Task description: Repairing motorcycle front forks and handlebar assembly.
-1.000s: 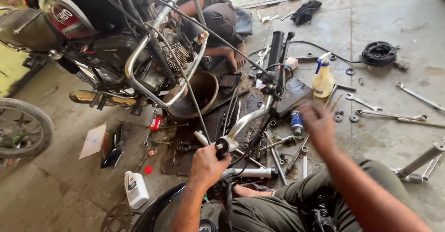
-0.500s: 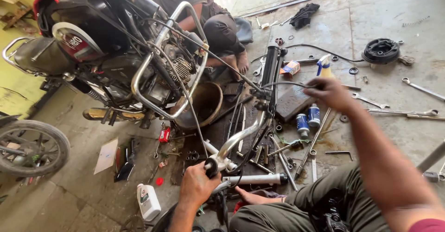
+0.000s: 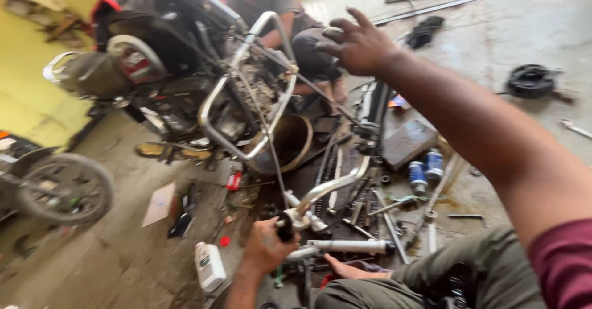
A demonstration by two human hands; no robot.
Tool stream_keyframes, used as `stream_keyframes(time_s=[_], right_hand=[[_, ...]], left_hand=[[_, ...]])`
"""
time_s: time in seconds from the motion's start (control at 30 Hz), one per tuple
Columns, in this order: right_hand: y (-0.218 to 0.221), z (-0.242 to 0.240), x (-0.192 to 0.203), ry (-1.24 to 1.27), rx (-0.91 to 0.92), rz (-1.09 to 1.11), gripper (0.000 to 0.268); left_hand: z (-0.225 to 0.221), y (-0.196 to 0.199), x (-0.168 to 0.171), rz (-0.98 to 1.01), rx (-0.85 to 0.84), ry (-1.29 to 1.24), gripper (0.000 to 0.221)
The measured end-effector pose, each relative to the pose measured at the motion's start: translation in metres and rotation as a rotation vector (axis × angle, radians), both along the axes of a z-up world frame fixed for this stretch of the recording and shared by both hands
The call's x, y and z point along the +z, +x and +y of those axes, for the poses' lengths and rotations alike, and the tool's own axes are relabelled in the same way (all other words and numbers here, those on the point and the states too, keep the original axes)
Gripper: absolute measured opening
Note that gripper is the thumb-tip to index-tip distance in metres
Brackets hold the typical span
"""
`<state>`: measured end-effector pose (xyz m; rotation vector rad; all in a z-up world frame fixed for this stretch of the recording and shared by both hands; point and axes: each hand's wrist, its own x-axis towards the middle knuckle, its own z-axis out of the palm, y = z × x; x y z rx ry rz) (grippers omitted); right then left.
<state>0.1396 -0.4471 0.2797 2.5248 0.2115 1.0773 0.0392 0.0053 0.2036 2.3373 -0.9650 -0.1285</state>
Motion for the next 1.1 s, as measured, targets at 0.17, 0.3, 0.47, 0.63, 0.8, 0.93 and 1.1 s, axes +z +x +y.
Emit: stream_keyframes(time_s=[0.17, 0.3, 0.47, 0.63, 0.8, 0.93, 1.1], right_hand=[[-0.082, 0.020, -0.093, 0.756, 0.406, -0.466, 0.034], [-0.123, 0.042, -0.215, 2.215, 0.720, -0.644, 0.036], [-0.132, 0.097, -0.196, 2.486, 1.100, 0.181, 0.073], [-0.100, 0.094, -0.185, 2.862, 0.993, -0.148, 0.051], [-0.101, 0.084, -0.120, 2.613, 1.209, -0.272, 0.038], [-0.138, 0.092, -0.009, 2.194, 0.987, -0.104, 0.069], [-0.163, 0.121, 0.058, 1.652, 0.969, 0.151, 0.093]], left_hand=[[0.007, -0.002, -0.008, -0.232, -0.046, -0.049, 0.021], [-0.023, -0.005, 0.020, 0.013, -0.027, 0.002, 0.024], [-0.062, 0.002, 0.025, -0.111, -0.132, 0.011, 0.025], [-0.083, 0.008, 0.014, -0.014, 0.027, -0.044, 0.027], [-0.083, 0.021, 0.001, 0.190, -0.041, -0.344, 0.026], [-0.097, 0.034, -0.041, 0.431, -0.031, -0.720, 0.033], [-0.155, 0.022, -0.072, 0.547, 0.029, -1.055, 0.052]])
